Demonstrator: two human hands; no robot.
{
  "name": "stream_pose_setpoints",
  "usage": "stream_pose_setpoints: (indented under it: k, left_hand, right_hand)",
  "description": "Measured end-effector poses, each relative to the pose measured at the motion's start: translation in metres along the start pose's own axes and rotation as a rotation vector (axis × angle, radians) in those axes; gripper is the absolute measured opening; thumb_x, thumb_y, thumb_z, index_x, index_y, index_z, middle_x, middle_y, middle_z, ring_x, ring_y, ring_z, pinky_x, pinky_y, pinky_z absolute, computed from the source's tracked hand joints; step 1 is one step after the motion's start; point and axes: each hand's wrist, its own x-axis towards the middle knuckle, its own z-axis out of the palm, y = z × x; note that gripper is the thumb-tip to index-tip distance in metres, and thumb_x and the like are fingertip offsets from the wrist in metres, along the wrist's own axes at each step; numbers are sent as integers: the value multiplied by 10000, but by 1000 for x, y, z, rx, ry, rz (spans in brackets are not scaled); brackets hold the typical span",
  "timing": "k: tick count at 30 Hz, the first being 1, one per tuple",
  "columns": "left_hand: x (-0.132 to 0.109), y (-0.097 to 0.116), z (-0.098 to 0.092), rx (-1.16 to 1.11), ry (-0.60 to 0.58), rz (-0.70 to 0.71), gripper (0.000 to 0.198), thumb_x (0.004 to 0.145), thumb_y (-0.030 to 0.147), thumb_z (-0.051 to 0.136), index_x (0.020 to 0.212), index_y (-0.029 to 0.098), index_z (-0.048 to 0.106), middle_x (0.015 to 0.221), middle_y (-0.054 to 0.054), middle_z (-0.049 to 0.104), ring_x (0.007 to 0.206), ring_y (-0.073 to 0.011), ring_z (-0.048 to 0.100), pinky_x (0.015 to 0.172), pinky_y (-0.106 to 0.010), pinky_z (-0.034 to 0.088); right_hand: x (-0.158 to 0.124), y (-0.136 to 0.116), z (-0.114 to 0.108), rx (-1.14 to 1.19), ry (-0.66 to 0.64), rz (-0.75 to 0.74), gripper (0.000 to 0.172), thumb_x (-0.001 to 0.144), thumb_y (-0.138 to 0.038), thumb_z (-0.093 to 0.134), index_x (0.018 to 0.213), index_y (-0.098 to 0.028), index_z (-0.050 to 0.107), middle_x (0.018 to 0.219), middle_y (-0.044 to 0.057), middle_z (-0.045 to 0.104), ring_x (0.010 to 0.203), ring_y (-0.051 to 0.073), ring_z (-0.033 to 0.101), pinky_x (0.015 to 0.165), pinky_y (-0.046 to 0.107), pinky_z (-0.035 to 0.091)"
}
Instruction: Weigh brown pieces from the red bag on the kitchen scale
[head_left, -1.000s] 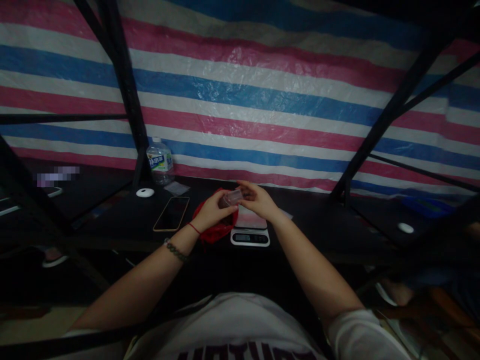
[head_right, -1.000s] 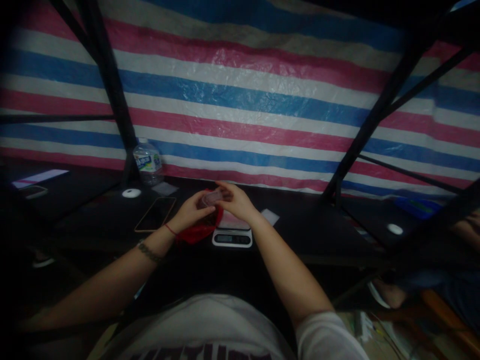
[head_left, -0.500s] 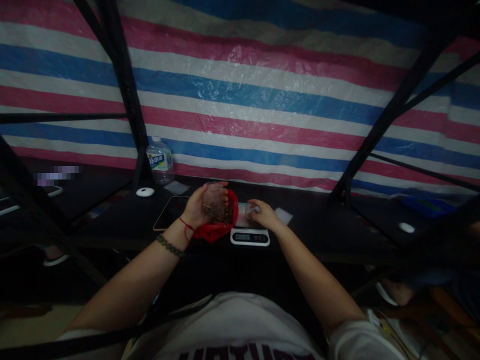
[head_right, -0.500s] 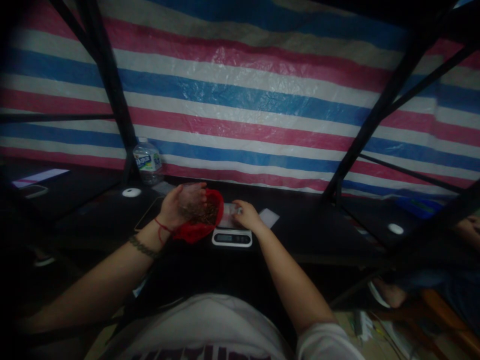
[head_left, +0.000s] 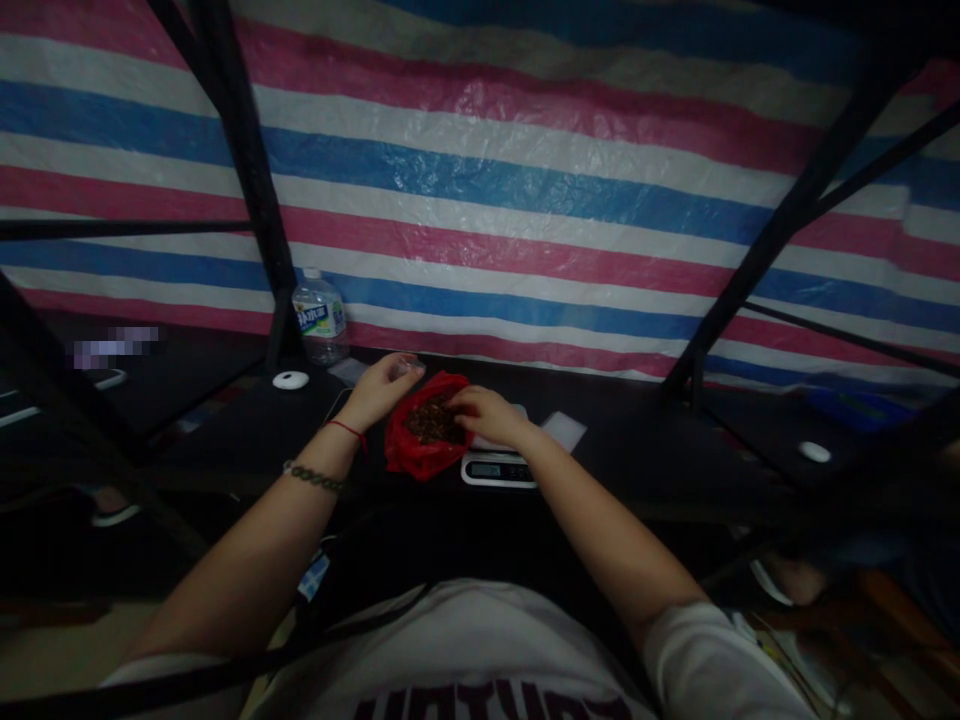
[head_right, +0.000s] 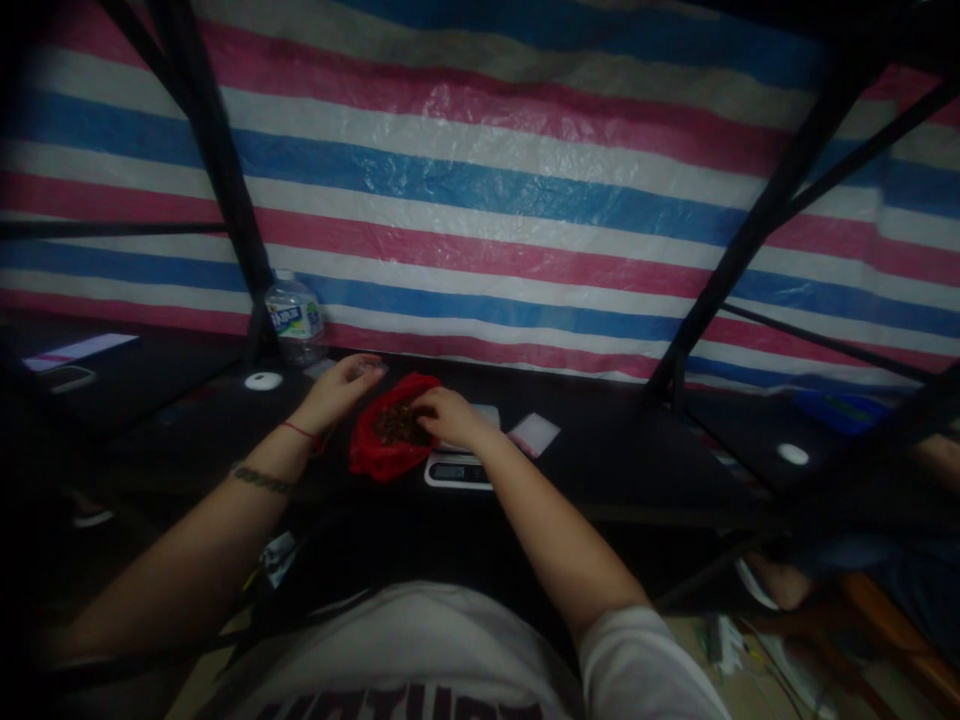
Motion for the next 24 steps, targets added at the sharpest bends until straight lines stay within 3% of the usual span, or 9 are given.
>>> stream_pose_setpoints:
  k: [4,8,12,18,21,24]
  left_hand:
    - [-2,3,1,24,-5,-17,537,756,587,575,1078,162,637,969,-76,694,852,-216,631,787,-328,491]
    - [-2,5,0,20,-25,-22,536,763,583,567,1089,163,633,1004,-86,692,890,-223,631,798,-323,489]
    - [-2,5,-2,37,-33,-30,533,770,584,559,1082,159,637,1005,-92,690,896,-224,629,794,-318,487]
    - [1,-1,-5,69,-21,-52,527,766,588,550,1062,162,645,988,-82,691,871,-215,625,779,-305,478]
    - [5,-8,-13,174,-86,-77,514,739,586,563,1018,165,659,962,-84,694,859,-229,625,763,-312,473]
    - [6,-14,-20,333,-186,-132,447,704,544,583,925,165,673,914,-88,699,823,-239,627,729,-309,465]
  right_hand:
    - [35,-14,25,-58,-236,-62,323,771,-199,668,1092,-166,679,1144,106,640,1058,213,576,944,335,424]
    - [55,-16,42,-70,-362,-102,252,802,-270,648,1039,-204,705,1137,77,659,1065,213,581,944,319,417]
    - [56,-9,46,-91,-358,-98,249,810,-186,621,1044,-207,704,1119,60,672,1047,191,592,945,288,412]
    - [51,3,32,-170,-303,-66,285,774,-91,593,1027,-146,710,1078,105,675,1000,203,602,914,296,426]
    - [51,0,28,-214,-285,-23,316,777,-209,638,1085,-157,690,1100,116,660,1001,225,593,899,324,433]
    - [52,-3,30,-230,-322,-1,514,738,-372,699,1217,-202,621,1189,119,619,1052,258,573,903,352,432]
